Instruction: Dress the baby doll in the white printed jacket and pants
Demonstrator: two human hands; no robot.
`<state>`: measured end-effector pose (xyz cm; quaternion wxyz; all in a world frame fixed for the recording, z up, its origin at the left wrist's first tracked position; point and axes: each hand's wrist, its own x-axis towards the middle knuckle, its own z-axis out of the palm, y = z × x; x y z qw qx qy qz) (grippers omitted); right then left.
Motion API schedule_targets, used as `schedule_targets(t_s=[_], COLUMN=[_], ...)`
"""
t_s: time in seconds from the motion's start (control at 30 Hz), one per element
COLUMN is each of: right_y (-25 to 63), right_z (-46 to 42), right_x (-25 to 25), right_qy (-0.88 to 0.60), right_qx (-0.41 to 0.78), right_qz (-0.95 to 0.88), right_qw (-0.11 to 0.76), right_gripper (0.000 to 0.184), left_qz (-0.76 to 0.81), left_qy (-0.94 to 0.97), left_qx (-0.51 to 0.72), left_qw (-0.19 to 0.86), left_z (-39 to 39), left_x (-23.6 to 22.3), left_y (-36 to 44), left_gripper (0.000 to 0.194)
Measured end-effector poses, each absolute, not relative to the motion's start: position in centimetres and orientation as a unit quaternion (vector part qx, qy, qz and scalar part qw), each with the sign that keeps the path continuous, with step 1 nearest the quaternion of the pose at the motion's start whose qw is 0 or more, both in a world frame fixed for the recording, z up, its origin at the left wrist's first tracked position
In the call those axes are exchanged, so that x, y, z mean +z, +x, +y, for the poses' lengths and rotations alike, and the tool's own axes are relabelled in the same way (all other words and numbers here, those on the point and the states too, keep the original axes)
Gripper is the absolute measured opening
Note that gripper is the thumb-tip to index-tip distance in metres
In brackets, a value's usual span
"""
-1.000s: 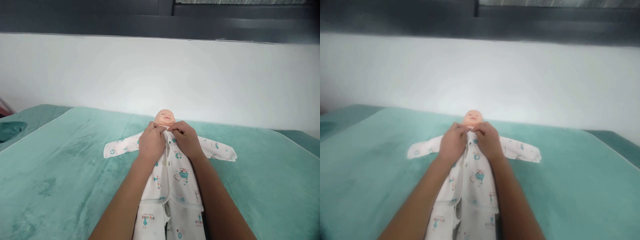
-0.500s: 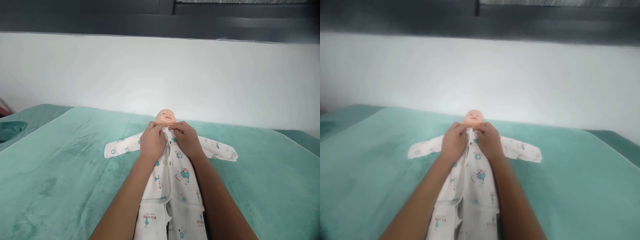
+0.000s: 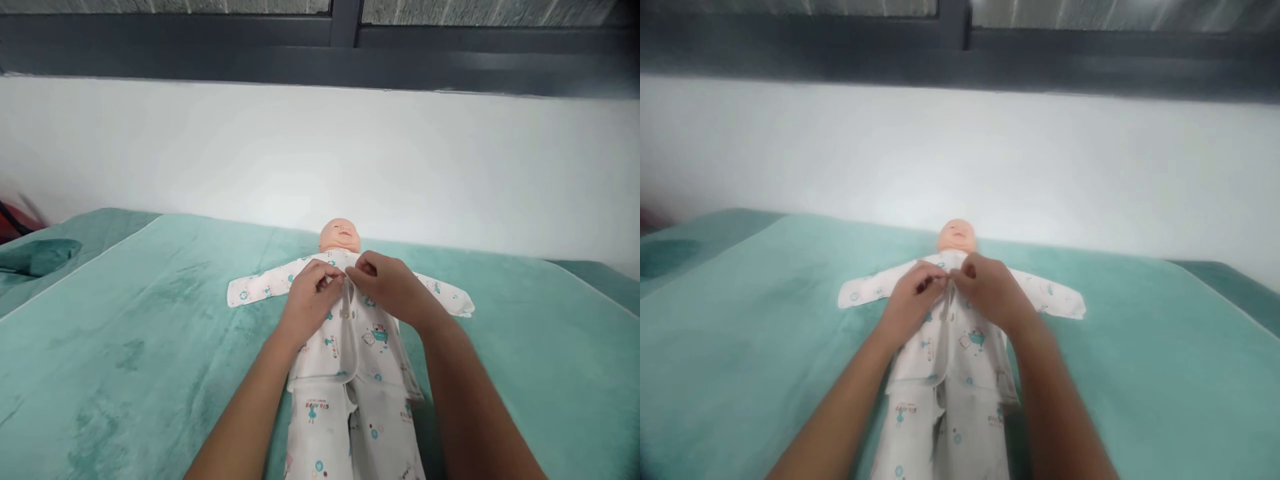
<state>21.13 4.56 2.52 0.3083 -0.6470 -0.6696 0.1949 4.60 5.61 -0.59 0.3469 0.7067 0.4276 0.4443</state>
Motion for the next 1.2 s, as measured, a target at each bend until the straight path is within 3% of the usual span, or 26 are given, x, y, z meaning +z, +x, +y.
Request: schedule_targets(t_s=[0.1, 0.37, 0.57, 0.7, 1.2], right_y=[20.4, 18.2, 20.1, 20.4, 20.5], right_z=[2.5, 0.8, 1.5, 1.7, 1.9], right_x=[2.9, 1.0, -0.2, -0.7, -1.2], right_qy=[-0.662, -0.682, -0.618, -0.580, -0.541], right_qx=[0.190, 0.097, 0.270, 0.308, 0.340], right_qz=[-0.672, -0.650, -0.560, -0.513, -0.538], right_qw=[0.272, 0.321, 0.481, 0.553, 0.550], right_gripper=[0.030, 0.024, 0.021, 0.021, 0.013], left_qz=[0.436, 0.427, 0.423, 0.430, 0.404], left_qy=[0.704, 0.672, 0.666, 0.666, 0.605], left_qx=[0.422, 0.417, 0.446, 0.435, 0.455], left_qw=[0.367, 0.438, 0.423, 0.426, 0.514], left_z=[5.7, 5.5, 5.5, 5.3, 5.5], left_x=[-0.2, -0.2, -0.1, 0.1, -0.1], left_y=[4.4, 4.3, 4.6, 5.0, 5.0], left_gripper=[0.011, 0.013, 0.012, 0.011, 0.020])
